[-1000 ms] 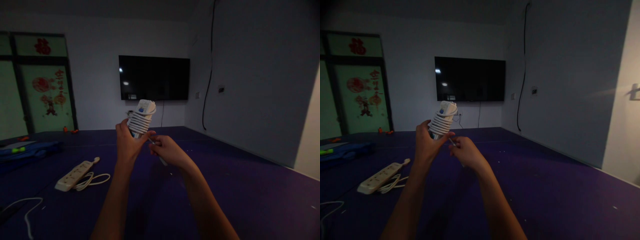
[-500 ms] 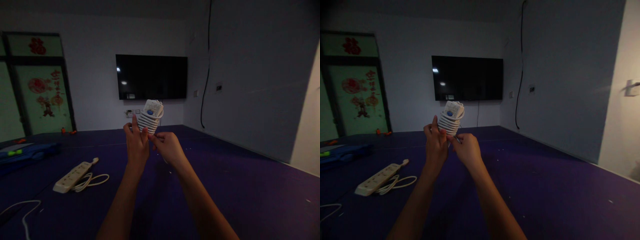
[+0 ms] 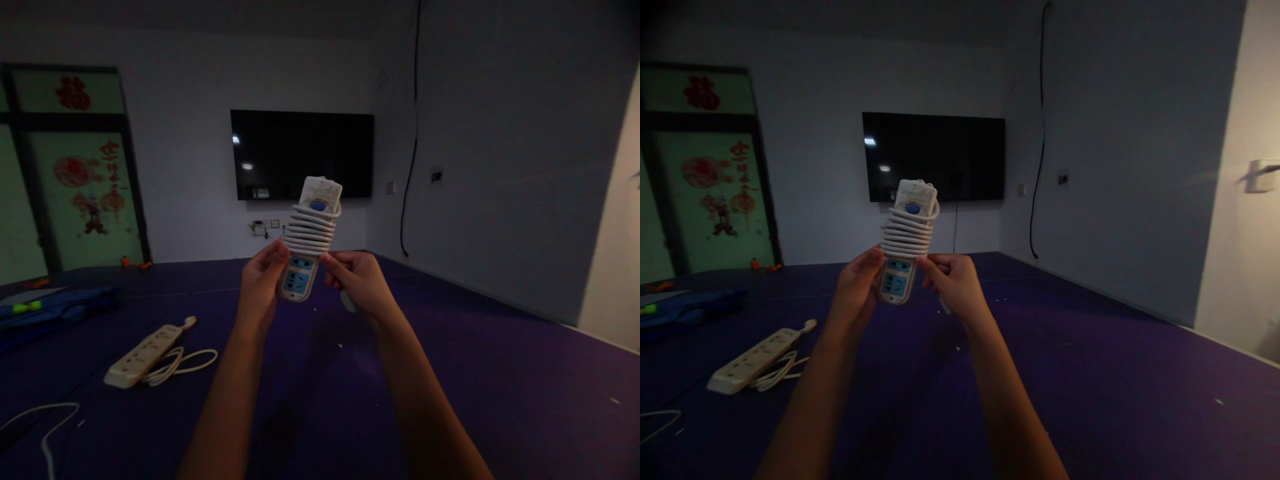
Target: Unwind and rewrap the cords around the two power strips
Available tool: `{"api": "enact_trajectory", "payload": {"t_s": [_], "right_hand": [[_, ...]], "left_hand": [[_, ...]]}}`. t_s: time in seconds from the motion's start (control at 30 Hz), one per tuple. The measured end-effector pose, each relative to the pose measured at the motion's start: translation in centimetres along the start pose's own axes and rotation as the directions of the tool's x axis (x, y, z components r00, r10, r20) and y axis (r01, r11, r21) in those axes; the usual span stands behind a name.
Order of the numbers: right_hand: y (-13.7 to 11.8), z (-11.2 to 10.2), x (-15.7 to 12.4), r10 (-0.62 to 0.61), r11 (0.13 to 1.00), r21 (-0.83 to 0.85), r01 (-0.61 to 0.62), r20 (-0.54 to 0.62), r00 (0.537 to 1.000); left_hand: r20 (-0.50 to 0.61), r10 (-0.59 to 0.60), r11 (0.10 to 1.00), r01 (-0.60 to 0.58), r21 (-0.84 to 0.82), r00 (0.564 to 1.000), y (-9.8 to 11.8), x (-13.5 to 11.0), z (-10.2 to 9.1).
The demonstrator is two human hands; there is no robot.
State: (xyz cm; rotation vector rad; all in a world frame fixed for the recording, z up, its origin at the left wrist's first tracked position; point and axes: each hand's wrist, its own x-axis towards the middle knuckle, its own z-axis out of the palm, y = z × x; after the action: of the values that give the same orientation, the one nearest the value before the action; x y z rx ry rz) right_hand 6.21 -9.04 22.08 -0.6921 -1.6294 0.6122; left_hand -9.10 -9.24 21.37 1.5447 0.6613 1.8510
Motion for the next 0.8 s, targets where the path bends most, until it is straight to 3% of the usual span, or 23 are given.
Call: {"api": "enact_trajectory", "payload": {"t_s": [0.13,0.3,0.53,0.7,0.8], "right_hand": [[-0.2,-0.6,-0.2,-0.053,0.998,0.022,0.051,0.078,0.996],[-0.8,-0.6,-0.4,0.003,1.0,0.017,-0.004,0.062,0.998],[-0.3,-0.3,-0.1,0.147,0.982,0.139,-0.131,-0.112,0.983],[0.7,0.6,0.1,0.035,0.986,0.167,-0.024,-0.065,0.997],[1.4,1.3,0.2,-0.012,0.996,0.092,0.02,-0.085,0.996]], "left_hand": [[0.211,-0.072,0.988,0.099,-0.117,0.975,0.2,-0.1,-0.3],[0.263,-0.091,0.971,0.144,-0.189,0.96,0.4,-0.1,-0.5],[0.064,-0.027,0.977,0.04,-0.21,0.998,-0.3,-0.3,1.3],[-0.098,0.119,0.987,-0.129,-0.097,0.988,-2.2,-0.5,3.0],[-0.186,0.183,0.981,-0.191,-0.025,0.965,-3.4,-0.6,3.6]]}}
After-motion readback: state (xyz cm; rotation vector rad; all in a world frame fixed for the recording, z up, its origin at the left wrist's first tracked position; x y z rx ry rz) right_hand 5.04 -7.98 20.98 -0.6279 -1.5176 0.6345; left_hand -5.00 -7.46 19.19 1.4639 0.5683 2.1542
